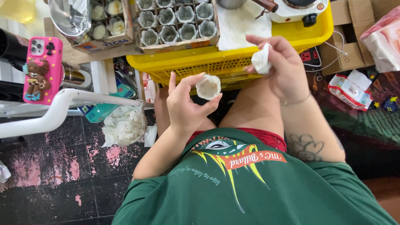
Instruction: Cleaning and preparing candle molds using melted wax and tissues.
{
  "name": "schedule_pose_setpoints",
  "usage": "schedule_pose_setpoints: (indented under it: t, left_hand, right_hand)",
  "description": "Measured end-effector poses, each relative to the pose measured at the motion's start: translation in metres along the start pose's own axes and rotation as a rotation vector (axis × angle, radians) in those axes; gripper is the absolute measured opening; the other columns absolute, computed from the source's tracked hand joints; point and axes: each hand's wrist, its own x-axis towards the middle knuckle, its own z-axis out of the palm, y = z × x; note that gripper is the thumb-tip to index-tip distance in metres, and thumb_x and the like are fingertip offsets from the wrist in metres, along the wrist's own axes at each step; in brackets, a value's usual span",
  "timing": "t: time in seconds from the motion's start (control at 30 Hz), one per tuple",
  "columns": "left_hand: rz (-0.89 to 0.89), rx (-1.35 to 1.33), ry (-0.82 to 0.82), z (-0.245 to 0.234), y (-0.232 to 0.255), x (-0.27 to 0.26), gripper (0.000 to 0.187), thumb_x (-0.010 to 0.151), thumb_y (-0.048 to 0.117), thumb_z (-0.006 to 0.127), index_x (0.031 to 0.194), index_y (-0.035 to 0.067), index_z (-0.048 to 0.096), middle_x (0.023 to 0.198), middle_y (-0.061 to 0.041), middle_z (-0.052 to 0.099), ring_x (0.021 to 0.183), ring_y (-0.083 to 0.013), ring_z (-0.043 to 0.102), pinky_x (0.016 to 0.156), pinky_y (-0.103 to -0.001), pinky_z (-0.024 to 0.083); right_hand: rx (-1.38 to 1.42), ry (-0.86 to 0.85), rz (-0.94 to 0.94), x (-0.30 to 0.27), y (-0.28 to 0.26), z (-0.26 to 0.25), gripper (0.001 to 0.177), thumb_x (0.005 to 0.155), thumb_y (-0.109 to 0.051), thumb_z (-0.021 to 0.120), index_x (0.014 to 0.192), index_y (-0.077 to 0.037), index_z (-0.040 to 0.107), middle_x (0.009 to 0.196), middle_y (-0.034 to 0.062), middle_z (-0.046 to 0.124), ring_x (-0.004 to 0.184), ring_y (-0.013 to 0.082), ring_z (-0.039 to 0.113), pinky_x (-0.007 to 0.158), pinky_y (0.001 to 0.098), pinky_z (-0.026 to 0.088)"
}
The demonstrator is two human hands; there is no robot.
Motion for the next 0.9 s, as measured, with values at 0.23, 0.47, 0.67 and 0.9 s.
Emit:
schedule_pose_setpoints:
  t: [0.23, 0.47, 0.67, 0.9]
  left_hand:
    - [0.137, -0.073, 0.036, 0.028, 0.027, -0.007, 0.054, 0.077, 0.026, 0.094, 0.12, 0.008, 0.065, 0.106, -0.004, 0.075, 0.099, -0.0199, 0.075, 0.123, -0.052, 0.042]
    - [0.342, 0.042, 0.058, 0.034, 0.043, -0.02, 0.058, 0.076, 0.028, 0.094, 0.122, 0.01, 0.063, 0.113, -0.003, 0.075, 0.099, -0.0212, 0.074, 0.12, -0.052, 0.042]
    - [0.326, 0.04, 0.106, 0.028, 0.041, -0.029, 0.06, 0.077, 0.028, 0.094, 0.123, 0.009, 0.06, 0.116, -0.005, 0.074, 0.097, -0.0232, 0.072, 0.12, -0.05, 0.042]
    - [0.406, 0.108, 0.136, 0.028, 0.041, -0.032, 0.061, 0.074, 0.027, 0.095, 0.122, 0.01, 0.06, 0.109, -0.005, 0.072, 0.096, -0.0225, 0.071, 0.121, -0.051, 0.036]
  right_hand:
    - [0.198, 0.254, -0.116, -0.066, 0.013, 0.041, 0.016, 0.115, -0.015, 0.046, 0.127, -0.007, 0.051, 0.135, 0.0228, 0.066, 0.11, 0.0307, 0.073, 0.092, 0.0433, 0.063]
    - [0.196, 0.186, -0.062, -0.09, 0.017, 0.039, 0.027, 0.115, -0.009, 0.047, 0.14, -0.001, 0.052, 0.13, 0.0238, 0.068, 0.124, 0.0263, 0.068, 0.105, 0.037, 0.058]
    - [0.131, 0.101, -0.105, -0.113, 0.021, 0.022, 0.012, 0.119, -0.013, 0.05, 0.125, -0.004, 0.055, 0.132, 0.0264, 0.065, 0.098, 0.0152, 0.067, 0.095, 0.0296, 0.056]
    - [0.342, -0.309, 0.071, -0.131, -0.021, 0.038, 0.006, 0.114, -0.013, 0.054, 0.113, -0.008, 0.055, 0.177, 0.0226, 0.025, 0.092, 0.0091, 0.064, 0.085, 0.0259, 0.054]
